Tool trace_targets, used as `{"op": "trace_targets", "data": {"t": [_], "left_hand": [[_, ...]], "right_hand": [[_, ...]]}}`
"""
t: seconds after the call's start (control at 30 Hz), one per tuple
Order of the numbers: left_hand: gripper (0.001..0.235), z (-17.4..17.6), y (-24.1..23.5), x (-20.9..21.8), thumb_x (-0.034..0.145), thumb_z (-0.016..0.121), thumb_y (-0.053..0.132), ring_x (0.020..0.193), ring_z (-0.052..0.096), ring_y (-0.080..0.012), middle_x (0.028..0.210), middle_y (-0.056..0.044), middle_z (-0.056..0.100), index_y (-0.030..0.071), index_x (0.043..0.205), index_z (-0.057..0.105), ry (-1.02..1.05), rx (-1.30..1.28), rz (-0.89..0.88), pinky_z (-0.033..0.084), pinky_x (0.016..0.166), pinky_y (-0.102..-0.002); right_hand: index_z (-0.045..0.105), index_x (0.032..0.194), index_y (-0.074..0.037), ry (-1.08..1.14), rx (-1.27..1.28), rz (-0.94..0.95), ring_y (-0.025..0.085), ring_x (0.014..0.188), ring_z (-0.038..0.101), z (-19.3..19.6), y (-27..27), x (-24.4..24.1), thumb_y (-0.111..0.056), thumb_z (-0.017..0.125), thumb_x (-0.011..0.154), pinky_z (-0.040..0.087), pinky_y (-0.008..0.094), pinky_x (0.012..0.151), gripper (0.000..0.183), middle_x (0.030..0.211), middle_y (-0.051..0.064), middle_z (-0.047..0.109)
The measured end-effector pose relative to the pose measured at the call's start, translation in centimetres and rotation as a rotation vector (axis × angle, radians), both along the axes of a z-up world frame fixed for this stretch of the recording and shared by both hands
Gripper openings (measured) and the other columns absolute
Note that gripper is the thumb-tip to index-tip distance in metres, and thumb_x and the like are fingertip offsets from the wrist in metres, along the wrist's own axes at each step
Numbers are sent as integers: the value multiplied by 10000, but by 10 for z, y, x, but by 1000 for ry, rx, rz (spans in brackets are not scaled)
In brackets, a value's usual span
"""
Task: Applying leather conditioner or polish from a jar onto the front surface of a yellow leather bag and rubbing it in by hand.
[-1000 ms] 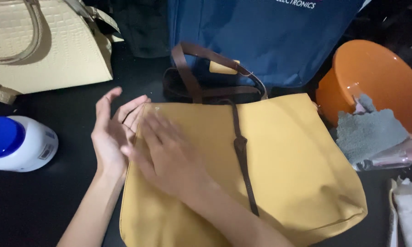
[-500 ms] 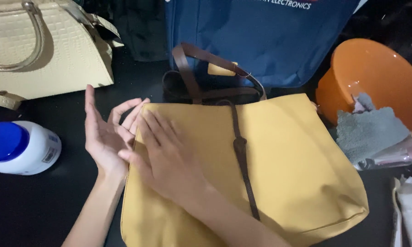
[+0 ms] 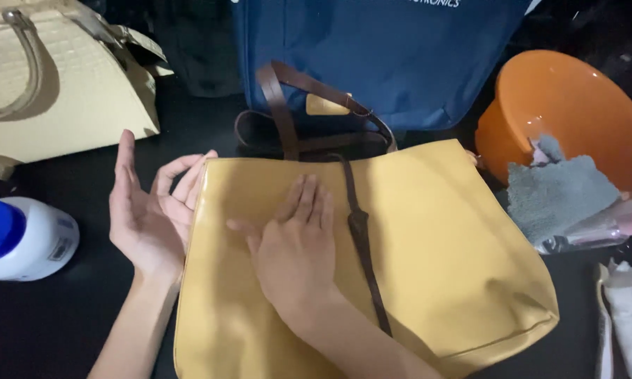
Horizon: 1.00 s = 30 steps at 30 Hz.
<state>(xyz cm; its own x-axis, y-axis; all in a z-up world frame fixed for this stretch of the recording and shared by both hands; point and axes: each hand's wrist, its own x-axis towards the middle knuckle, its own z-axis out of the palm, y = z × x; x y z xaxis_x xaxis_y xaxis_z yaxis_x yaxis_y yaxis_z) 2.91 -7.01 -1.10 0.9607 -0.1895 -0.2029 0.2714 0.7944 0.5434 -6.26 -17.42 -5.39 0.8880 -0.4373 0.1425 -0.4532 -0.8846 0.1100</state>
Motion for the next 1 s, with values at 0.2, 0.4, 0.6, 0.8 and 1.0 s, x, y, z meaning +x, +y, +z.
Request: {"op": "trace_targets", "data": {"t": [0.2, 0.4, 0.6, 0.8, 1.0], "left_hand": [[746, 0, 2, 3, 829, 645, 354, 1204, 686, -504, 1056, -296, 608, 264, 1556, 505, -14, 14, -4, 567, 1060, -457], [753, 8, 1, 0, 795, 652, 352, 1192, 704, -492, 1049, -293, 622, 257, 1531, 525, 16, 33, 3, 592, 1045, -460], [757, 2, 1, 2, 817, 638, 344, 1180, 704, -481, 1038, -290, 619, 251, 1554, 494, -5, 12, -12, 603, 1005, -445], [751, 8, 0, -2, 802, 646, 355, 1176, 712, -483, 1040, -287, 621, 246, 1533, 513, 18, 39, 9, 603, 990, -447], [724, 4, 1, 1, 822, 603, 372, 1182, 705, -467, 1047, -269, 605, 238, 1526, 499, -41, 93, -16, 587, 1033, -434]], "right_hand": [[176, 1582, 88, -163, 520, 445, 432, 1554, 163, 29, 16, 12, -610, 338, 1012, 106, 553, 1227, 915, 1661, 312, 189], [220, 1547, 123, 191, 227, -152, 440, 1504, 247, 16, -28, 7, -910, 173, 970, 149, 508, 1214, 1184, 1618, 318, 253], [596, 1315, 117, 494, 158, 15, 532, 1486, 305, 51, -8, 0, -846, 132, 1028, 87, 583, 1237, 1107, 1561, 421, 327], [170, 1581, 67, -36, 311, 81, 426, 1521, 155, 7, -10, 10, -765, 243, 1034, 54, 516, 1211, 998, 1654, 278, 169], [379, 1431, 225, 83, -160, -28, 491, 1408, 435, -13, 5, -7, -926, 232, 932, 226, 536, 1226, 1264, 1460, 446, 438]]}}
